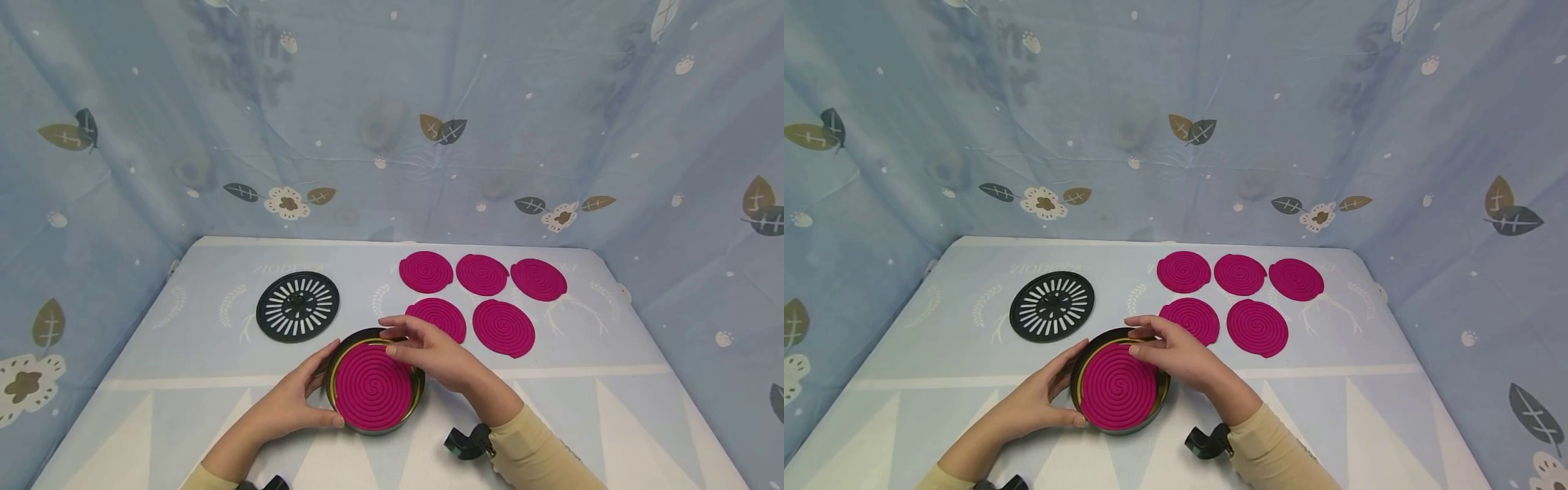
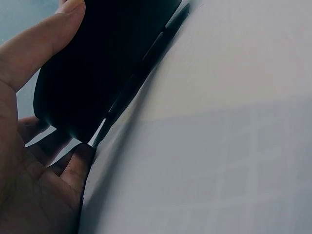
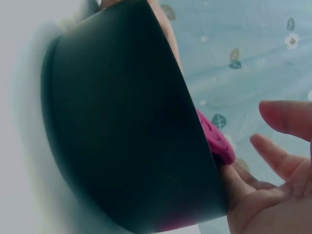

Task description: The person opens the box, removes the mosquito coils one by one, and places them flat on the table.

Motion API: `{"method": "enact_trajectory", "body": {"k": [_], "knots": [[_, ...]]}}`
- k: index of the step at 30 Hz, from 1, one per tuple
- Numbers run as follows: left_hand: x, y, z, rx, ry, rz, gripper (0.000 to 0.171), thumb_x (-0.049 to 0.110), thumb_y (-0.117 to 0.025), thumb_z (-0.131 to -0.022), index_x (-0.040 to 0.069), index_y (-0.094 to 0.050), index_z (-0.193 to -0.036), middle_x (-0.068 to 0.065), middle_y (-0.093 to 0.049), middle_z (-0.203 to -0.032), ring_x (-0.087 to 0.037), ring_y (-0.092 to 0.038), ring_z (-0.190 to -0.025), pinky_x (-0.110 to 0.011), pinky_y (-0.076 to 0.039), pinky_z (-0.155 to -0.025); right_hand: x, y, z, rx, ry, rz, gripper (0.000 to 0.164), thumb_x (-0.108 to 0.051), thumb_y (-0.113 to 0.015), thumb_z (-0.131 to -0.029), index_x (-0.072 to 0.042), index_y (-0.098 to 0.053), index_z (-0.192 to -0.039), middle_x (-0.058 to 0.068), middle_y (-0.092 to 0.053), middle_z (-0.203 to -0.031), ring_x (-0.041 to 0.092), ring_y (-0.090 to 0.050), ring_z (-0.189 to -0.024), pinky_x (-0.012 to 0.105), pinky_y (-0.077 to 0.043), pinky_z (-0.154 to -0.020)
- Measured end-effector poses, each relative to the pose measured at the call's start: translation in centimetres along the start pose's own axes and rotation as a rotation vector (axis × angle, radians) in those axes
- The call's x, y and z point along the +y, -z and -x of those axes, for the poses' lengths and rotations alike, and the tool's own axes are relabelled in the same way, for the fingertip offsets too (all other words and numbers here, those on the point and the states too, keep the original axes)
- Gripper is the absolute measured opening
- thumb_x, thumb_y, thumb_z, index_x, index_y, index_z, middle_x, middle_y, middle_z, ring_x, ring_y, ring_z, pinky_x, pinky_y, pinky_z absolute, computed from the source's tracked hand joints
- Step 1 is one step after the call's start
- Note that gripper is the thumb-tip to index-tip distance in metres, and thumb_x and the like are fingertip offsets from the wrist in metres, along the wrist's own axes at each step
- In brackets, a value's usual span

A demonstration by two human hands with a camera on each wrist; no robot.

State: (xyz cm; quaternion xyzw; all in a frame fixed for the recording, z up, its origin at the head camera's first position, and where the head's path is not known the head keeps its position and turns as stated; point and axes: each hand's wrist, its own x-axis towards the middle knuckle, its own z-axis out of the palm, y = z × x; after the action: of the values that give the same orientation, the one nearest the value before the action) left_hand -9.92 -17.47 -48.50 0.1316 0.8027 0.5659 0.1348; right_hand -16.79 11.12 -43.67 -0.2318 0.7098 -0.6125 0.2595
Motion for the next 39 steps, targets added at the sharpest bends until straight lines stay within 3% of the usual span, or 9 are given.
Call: {"method": "enact_trajectory", "body": {"k": [9, 14, 18, 22, 26, 32, 39], "knots": [[0.0, 0.0, 0.1, 0.008, -0.012, -0.012, 0.123, 0.032, -0.097, -0.059, 0.020, -0.025, -0.158, 0.004, -0.028, -0.158, -0.015, -0.027, -0.144, -0.022, -0.034, -0.113, 0.1, 0.5, 0.0, -0.080, -0.013, 0.001, 0.057, -0.010, -0.068, -0.093, -0.014, -0.047, -0.146, 0.014, -0.056, -0.135, 0.030, -0.059, -0.117, 0.031, -0.057, -0.092], [0.0, 0.0, 0.1, 0.012, -0.018, -0.014, 0.123, 0.031, -0.097, -0.059, 0.020, -0.025, -0.158, 0.004, -0.028, -0.158, -0.014, -0.027, -0.144, -0.022, -0.034, -0.113, -0.4, 0.8, 0.2, -0.105, -0.029, 0.046, 0.058, -0.008, -0.067, -0.093, -0.016, -0.047, -0.147, 0.009, -0.061, -0.130, 0.025, -0.064, -0.109, 0.030, -0.057, -0.088], [-0.1, 0.0, 0.1, 0.008, -0.015, -0.002, 0.123, 0.031, -0.097, -0.059, 0.019, -0.024, -0.158, 0.005, -0.028, -0.159, -0.013, -0.027, -0.144, -0.021, -0.034, -0.113, -0.6, 1.0, 0.7, -0.110, -0.057, 0.082, 0.059, -0.009, -0.068, -0.092, -0.019, -0.048, -0.147, 0.009, -0.065, -0.118, 0.024, -0.066, -0.097, 0.030, -0.058, -0.084], [-0.2, 0.0, 0.1, 0.003, -0.019, 0.004, 0.123, 0.030, -0.097, -0.059, 0.019, -0.025, -0.158, 0.005, -0.028, -0.159, -0.012, -0.027, -0.144, -0.021, -0.033, -0.113, -0.5, 1.0, 1.0, -0.118, -0.098, 0.043, 0.060, -0.008, -0.069, -0.092, -0.017, -0.048, -0.147, 0.012, -0.068, -0.107, 0.024, -0.067, -0.091, 0.033, -0.061, -0.082], [-0.4, -0.1, 0.2, -0.006, -0.036, 0.005, 0.121, 0.028, -0.096, -0.061, 0.018, -0.024, -0.158, 0.002, -0.026, -0.160, -0.012, -0.025, -0.145, -0.022, -0.033, -0.113, -0.4, 0.9, 1.3, -0.133, -0.113, 0.016, 0.057, -0.005, -0.068, -0.092, -0.015, -0.051, -0.145, 0.013, -0.069, -0.105, 0.025, -0.069, -0.089, 0.037, -0.063, -0.082], [-0.3, -0.1, 0.2, 0.003, -0.038, -0.004, 0.122, 0.030, -0.096, -0.060, 0.017, -0.024, -0.158, 0.001, -0.025, -0.160, -0.011, -0.025, -0.145, -0.022, -0.033, -0.113, -0.6, 0.9, 1.3, -0.147, -0.101, 0.110, 0.048, -0.005, -0.065, -0.094, -0.018, -0.057, -0.140, 0.008, -0.069, -0.104, 0.023, -0.069, -0.086, 0.035, -0.064, -0.075], [-0.2, -0.1, 0.1, 0.007, -0.034, -0.011, 0.122, 0.030, -0.096, -0.061, 0.018, -0.024, -0.158, 0.001, -0.026, -0.160, -0.012, -0.025, -0.145, -0.022, -0.034, -0.113, -0.2, 1.0, 1.3, -0.125, -0.110, 0.116, 0.048, -0.005, -0.065, -0.094, -0.018, -0.058, -0.140, 0.007, -0.070, -0.104, 0.023, -0.069, -0.085, 0.037, -0.064, -0.072]]}}
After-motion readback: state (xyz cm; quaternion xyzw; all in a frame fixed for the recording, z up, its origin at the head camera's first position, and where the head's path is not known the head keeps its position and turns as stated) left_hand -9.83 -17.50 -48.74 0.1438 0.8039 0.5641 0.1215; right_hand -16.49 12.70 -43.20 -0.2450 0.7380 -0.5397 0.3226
